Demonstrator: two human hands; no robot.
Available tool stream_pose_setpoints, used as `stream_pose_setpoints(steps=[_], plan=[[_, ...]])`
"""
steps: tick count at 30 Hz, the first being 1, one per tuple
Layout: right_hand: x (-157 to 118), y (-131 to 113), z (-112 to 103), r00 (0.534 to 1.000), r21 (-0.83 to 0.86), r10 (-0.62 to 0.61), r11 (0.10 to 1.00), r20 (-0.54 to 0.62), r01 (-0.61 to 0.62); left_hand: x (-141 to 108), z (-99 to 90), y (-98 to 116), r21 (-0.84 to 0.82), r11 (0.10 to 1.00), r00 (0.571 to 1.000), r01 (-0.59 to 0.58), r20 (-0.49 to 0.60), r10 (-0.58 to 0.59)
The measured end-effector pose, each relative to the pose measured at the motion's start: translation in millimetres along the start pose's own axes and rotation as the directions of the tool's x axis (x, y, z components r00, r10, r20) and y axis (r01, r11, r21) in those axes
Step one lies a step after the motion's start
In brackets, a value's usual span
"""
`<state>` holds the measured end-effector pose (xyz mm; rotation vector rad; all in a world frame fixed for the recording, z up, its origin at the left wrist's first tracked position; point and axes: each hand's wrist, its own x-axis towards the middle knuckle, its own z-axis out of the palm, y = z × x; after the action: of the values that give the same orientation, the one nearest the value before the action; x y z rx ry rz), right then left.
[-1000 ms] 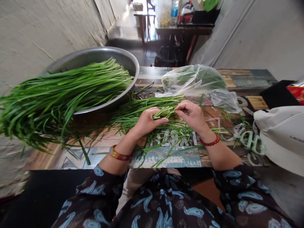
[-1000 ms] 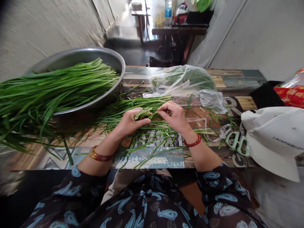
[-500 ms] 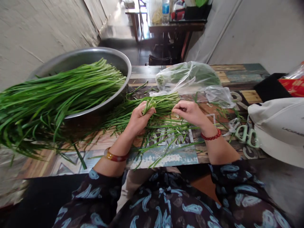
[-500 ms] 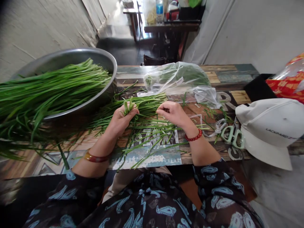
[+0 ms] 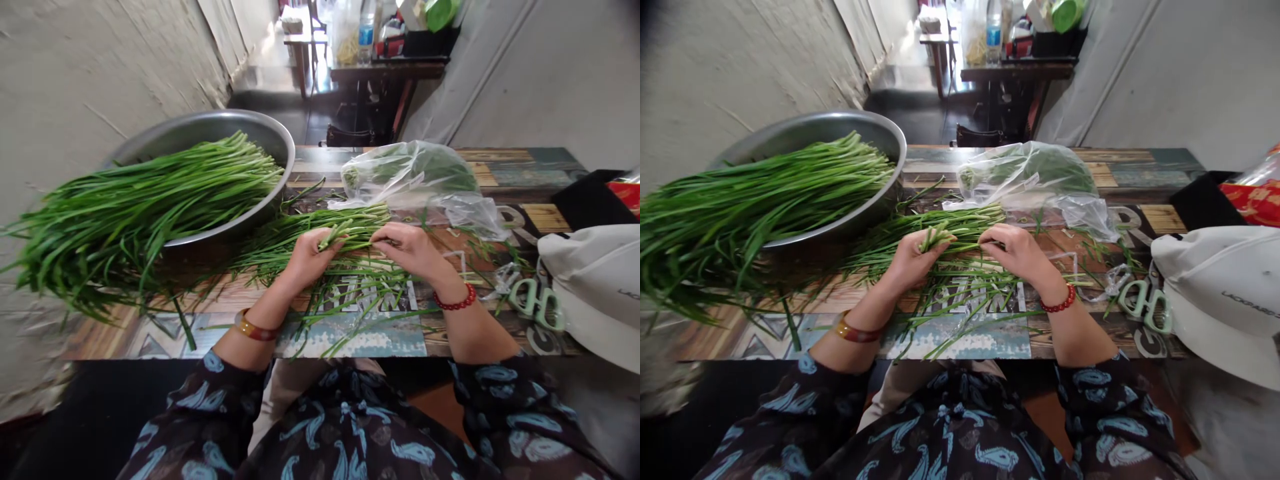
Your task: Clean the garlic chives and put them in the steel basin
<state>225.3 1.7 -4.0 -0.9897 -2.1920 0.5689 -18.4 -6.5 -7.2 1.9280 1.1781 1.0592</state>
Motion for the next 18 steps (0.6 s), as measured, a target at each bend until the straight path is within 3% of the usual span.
stream_pose_setpoints(steps=[10, 15, 18], plan=[[4, -7, 18, 0.990, 0.048, 0.002, 0.999, -0.139, 0.004, -1, 2.5, 2, 0.115, 0.987, 0.978, -0.110, 0.190, 0.087], [7, -4, 19, 0.962, 0.048, 0.137, 0.990, -0.238, -0.129, 2, 1.4, 4, 0.111, 0.989, 0.982, -0.098, 0.174, 0.078], [7, 5, 14, 0.919, 0.117, 0.260, 0.965, -0.297, -0.236, 3, -0.9, 4, 0.089, 0.994, 0.989, -0.067, 0.137, 0.055]])
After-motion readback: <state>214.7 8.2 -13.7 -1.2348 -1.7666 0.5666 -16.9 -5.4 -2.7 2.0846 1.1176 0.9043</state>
